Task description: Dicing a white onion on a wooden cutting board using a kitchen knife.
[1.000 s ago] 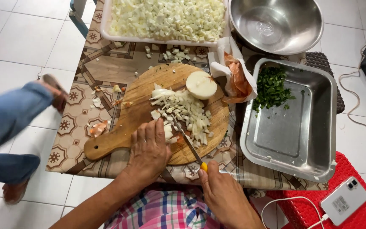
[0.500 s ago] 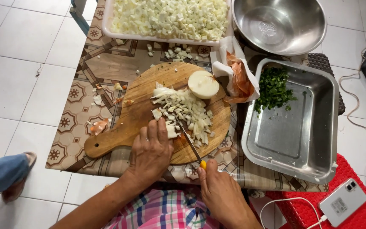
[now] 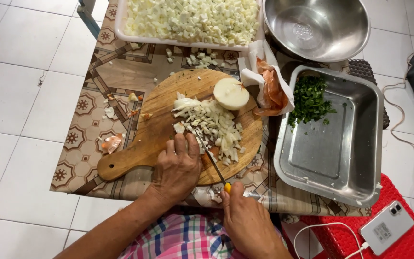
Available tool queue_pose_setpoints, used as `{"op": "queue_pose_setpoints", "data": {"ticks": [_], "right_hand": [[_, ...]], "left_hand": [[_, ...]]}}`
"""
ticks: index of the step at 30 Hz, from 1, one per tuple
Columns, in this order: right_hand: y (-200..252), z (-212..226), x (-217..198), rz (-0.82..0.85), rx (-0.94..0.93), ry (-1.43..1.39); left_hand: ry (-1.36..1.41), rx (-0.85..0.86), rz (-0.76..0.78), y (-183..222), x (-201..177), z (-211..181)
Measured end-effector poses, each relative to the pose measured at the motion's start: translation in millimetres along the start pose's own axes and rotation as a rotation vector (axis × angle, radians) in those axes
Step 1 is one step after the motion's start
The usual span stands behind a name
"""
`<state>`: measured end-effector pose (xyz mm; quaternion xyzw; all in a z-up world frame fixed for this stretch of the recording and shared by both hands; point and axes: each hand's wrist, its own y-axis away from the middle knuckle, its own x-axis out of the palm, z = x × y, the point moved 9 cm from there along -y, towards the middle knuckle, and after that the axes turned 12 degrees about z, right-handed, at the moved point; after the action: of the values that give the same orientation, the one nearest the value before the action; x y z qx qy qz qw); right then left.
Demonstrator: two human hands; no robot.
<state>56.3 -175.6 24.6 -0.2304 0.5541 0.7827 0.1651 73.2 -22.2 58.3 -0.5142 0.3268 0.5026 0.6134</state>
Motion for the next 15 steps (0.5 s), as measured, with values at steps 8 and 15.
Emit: {"op": "queue_pose_setpoints", "data": {"ticks": [8, 15], "right_hand": [[-2, 15, -10, 0.039, 0.001, -0.042], [-11, 31, -15, 0.07, -0.018, -0.078]], "left_hand": [[-0.04, 0.011, -0.059, -1, -3, -2], [-0.002, 0.001, -0.036, -1, -1, -1]]}}
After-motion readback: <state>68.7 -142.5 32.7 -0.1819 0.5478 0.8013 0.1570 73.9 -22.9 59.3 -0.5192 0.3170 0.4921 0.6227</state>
